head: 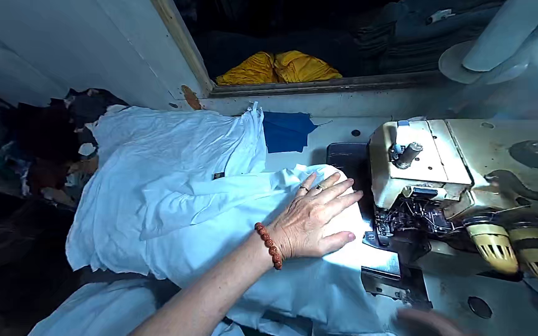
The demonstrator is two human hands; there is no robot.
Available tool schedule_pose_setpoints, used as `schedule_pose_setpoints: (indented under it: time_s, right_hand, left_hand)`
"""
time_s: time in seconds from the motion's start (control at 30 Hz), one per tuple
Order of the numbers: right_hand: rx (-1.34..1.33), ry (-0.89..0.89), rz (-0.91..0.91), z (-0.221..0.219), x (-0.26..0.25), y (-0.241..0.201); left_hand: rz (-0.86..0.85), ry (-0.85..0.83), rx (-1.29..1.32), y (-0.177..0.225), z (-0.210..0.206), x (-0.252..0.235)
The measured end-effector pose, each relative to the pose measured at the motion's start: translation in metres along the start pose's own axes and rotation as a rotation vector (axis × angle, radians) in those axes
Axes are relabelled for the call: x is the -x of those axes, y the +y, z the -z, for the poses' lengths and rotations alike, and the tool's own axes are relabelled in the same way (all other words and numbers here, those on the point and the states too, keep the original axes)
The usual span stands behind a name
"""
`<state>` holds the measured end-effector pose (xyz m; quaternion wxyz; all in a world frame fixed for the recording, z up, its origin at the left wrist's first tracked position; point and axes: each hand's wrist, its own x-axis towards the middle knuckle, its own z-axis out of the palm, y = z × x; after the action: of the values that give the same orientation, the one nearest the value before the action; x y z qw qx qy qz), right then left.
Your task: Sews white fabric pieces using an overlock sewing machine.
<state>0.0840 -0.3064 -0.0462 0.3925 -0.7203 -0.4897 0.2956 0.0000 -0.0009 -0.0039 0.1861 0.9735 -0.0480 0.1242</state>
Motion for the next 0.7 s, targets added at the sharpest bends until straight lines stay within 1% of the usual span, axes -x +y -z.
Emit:
schedule_pose_setpoints:
  time_s: [0.03,0.13,0.23,0.27,0.33,0.4,0.47,0.5,0.57,0.63,0.67,0.7]
  right_hand:
    - [-0.085,0.042,0.011,-0.004,-0.011,-0.002]
    - [-0.403,0.042,0.001,-0.031,-0.039,-0.015]
    - [-0.739,-0.091,0.047,-0.051,-0.049,-0.020]
    - [-0.797,-0.110,0.077,-0.055,-0.051,-0.021]
    - [-0.853,-0.076,0.134,-0.059,-0.055,-0.027]
    - [-0.944,-0.028,0.170,-0.058,-0.059,-0.035]
    - [-0.972,0.046,0.165,-0.056,-0.063,-0.045]
    - [-0.943,0.091,0.170,-0.055,-0.064,-0.047]
    - [-0.821,0.214,0.201,-0.055,-0.064,-0.046]
    - [-0.651,0.389,0.234,-0.062,-0.058,-0.040]
    - [-0.619,0.469,0.214,-0.069,-0.055,-0.038]
    - [-0.606,0.510,0.184,-0.075,-0.051,-0.038]
  left_hand:
    - [-0.001,0.022,-0.002,0.000,-0.002,0.000]
    - [-0.017,0.099,0.056,0.003,-0.005,0.000]
    - [-0.031,0.160,0.186,0.011,-0.005,0.007]
    - [-0.029,0.187,0.229,0.014,-0.007,0.008]
    - [-0.016,0.257,0.295,0.020,-0.012,0.010]
    - [-0.004,0.379,0.351,0.024,-0.019,0.010]
    - [-0.010,0.461,0.377,0.022,-0.021,0.009]
    - [-0.036,0.458,0.380,0.020,-0.020,0.009]
    - [-0.122,0.377,0.329,0.014,-0.016,0.011]
    - [-0.177,0.266,0.185,0.010,-0.013,0.015]
    - [-0.184,0.230,0.126,0.010,-0.013,0.016]
    - [-0.180,0.213,0.095,0.010,-0.014,0.017]
